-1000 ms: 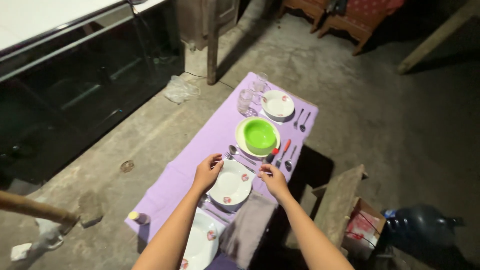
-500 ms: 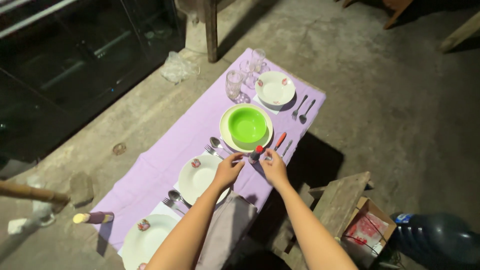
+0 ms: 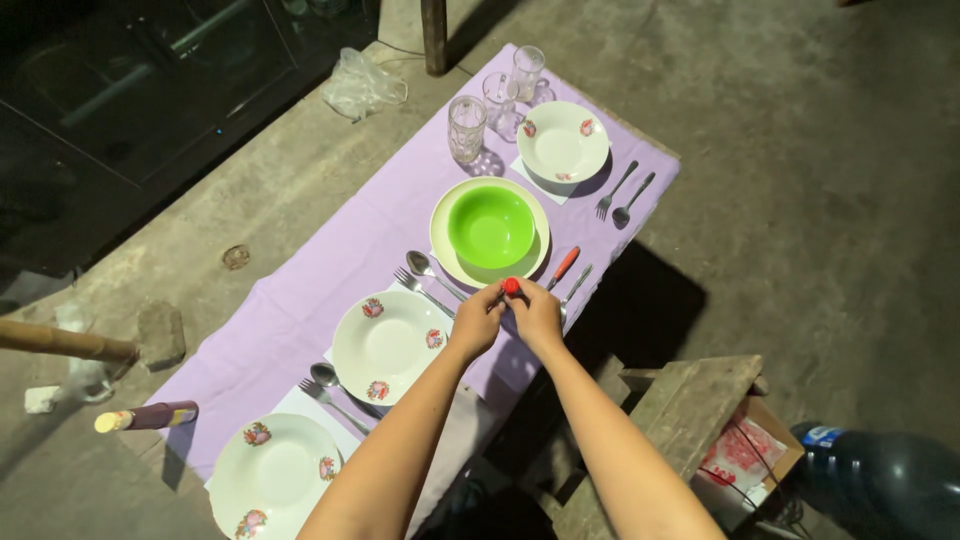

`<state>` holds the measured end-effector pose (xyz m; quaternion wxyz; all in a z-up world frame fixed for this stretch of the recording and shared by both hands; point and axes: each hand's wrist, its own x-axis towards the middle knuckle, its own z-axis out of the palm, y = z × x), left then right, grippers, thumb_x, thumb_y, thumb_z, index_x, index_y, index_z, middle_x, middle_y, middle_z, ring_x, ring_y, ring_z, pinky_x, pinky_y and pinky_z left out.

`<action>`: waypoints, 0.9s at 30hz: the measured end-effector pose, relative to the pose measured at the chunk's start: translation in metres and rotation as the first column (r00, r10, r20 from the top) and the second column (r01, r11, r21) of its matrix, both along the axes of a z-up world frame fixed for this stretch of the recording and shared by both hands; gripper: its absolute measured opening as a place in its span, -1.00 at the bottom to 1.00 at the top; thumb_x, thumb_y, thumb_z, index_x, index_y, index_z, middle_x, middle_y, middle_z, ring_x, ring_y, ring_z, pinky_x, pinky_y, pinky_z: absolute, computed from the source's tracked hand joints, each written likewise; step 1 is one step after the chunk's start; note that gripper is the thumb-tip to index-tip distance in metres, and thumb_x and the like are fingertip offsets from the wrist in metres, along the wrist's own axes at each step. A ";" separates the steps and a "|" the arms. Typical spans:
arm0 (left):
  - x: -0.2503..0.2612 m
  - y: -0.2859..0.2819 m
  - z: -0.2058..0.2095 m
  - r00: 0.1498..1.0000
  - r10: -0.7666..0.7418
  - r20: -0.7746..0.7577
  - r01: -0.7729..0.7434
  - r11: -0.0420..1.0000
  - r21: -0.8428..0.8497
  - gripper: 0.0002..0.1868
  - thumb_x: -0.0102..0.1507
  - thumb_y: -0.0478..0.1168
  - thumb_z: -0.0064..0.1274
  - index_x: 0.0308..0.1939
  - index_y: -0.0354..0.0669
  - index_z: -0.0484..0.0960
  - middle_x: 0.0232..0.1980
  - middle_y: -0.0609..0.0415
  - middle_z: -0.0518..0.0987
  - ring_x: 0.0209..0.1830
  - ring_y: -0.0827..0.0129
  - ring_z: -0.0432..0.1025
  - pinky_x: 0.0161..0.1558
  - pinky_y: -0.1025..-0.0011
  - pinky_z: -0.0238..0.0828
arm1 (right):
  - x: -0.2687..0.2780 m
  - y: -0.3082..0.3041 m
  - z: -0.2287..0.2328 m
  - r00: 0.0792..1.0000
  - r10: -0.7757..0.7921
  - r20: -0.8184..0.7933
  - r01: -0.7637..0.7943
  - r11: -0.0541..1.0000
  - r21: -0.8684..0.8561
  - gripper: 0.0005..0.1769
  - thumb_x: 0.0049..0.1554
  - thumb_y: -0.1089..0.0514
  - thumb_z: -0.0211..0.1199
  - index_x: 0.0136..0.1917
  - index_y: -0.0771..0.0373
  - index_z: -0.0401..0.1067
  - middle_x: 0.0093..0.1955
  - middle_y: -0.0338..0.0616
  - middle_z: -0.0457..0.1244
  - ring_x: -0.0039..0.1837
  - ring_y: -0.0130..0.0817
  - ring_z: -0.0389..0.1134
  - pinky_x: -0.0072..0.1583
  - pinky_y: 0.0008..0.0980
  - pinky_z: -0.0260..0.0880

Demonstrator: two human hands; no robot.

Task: The person sets a dining table by arranging forks, spoons, glasses, plates, and bottles on the tablecloth, then folds a cloth napkin by hand.

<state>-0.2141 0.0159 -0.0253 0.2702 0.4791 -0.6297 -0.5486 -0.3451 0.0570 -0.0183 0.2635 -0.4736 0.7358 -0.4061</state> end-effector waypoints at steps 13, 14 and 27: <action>0.072 -0.028 0.134 0.957 0.157 -0.244 -0.163 0.987 -0.005 -0.51 0.22 -0.42 0.13 0.26 -0.13 0.63 -0.02 0.01 0.71 -0.06 0.36 0.61 -0.08 0.42 0.60 | 0.064 -0.033 0.152 0.970 0.227 0.090 -0.195 0.943 -0.271 -0.70 0.04 0.24 0.42 0.07 0.32 0.56 -0.05 -0.11 0.41 -0.13 -0.40 0.45 -0.06 -0.42 0.45; 0.085 -0.029 0.142 0.945 0.188 -0.267 -0.195 0.981 0.001 -0.55 0.25 -0.38 0.13 0.24 -0.14 0.66 -0.04 -0.01 0.72 -0.07 0.34 0.61 -0.08 0.40 0.60 | 0.075 -0.038 0.158 0.963 0.255 0.085 -0.223 0.935 -0.277 -0.71 0.05 0.24 0.43 0.06 0.32 0.56 -0.07 -0.11 0.41 -0.14 -0.41 0.43 -0.07 -0.43 0.44; 0.284 -0.046 0.212 0.792 0.296 -0.534 -0.313 0.948 0.060 -0.61 0.30 -0.47 -0.14 0.19 -0.17 0.55 0.11 0.08 0.64 0.07 0.35 0.54 0.10 0.32 0.54 | 0.200 -0.064 0.172 0.467 0.606 0.643 -0.765 0.642 -0.050 -0.54 0.37 -0.05 -0.07 0.38 0.20 0.38 0.04 -0.20 0.33 0.06 -0.44 0.39 0.09 -0.37 0.46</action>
